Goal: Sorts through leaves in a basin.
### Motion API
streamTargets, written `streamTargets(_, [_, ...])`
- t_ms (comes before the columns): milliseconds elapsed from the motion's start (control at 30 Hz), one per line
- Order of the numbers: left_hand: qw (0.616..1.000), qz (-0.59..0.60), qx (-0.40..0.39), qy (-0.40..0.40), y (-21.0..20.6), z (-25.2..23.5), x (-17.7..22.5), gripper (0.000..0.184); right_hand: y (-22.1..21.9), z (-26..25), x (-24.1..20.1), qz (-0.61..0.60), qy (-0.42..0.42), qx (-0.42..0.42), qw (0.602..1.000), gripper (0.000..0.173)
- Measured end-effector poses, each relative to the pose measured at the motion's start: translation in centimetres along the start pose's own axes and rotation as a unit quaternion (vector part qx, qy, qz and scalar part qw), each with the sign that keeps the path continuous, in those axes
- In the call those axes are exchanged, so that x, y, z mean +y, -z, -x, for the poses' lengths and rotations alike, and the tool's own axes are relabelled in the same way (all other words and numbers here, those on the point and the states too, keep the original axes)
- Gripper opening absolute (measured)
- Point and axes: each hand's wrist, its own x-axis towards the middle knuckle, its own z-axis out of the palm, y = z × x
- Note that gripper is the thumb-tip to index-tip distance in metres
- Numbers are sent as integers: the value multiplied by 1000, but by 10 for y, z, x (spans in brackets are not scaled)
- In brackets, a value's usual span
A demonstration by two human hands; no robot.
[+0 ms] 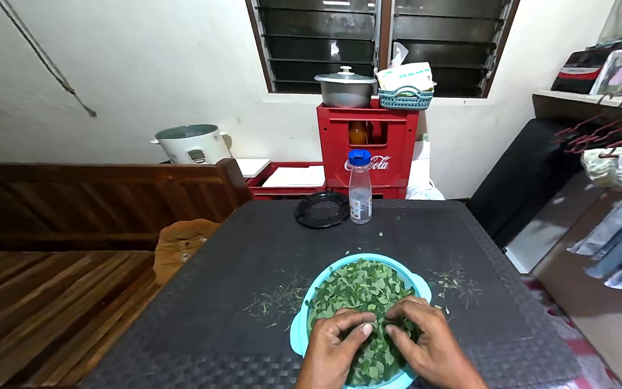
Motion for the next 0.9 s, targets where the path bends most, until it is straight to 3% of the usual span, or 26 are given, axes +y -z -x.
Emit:
streamTargets(200, [1000,-12,8,-8,-3,3,11,22,-2,0,-3,-37,16,-17,999,16])
streamTargets(367, [991,-128,6,-27,-5,6,19,29,-5,-3,-9,-19,21,-26,999,29])
streamTargets(467, [985,-166,9,-54,-7,8,20,30,-10,-4,-6,-2,50,-3,999,15])
streamTargets(700, [968,-219,74,-102,3,9,3,29,9,-5,4,11,12,31,999,14])
streamTargets(767, [954,-256,107,-111,16,9,-4,26,23,-5,10,63,10,4,998,16])
streamTargets(900, [928,-317,158,-116,36,12,-25,26,34,0,18,190,24,-129,973,16])
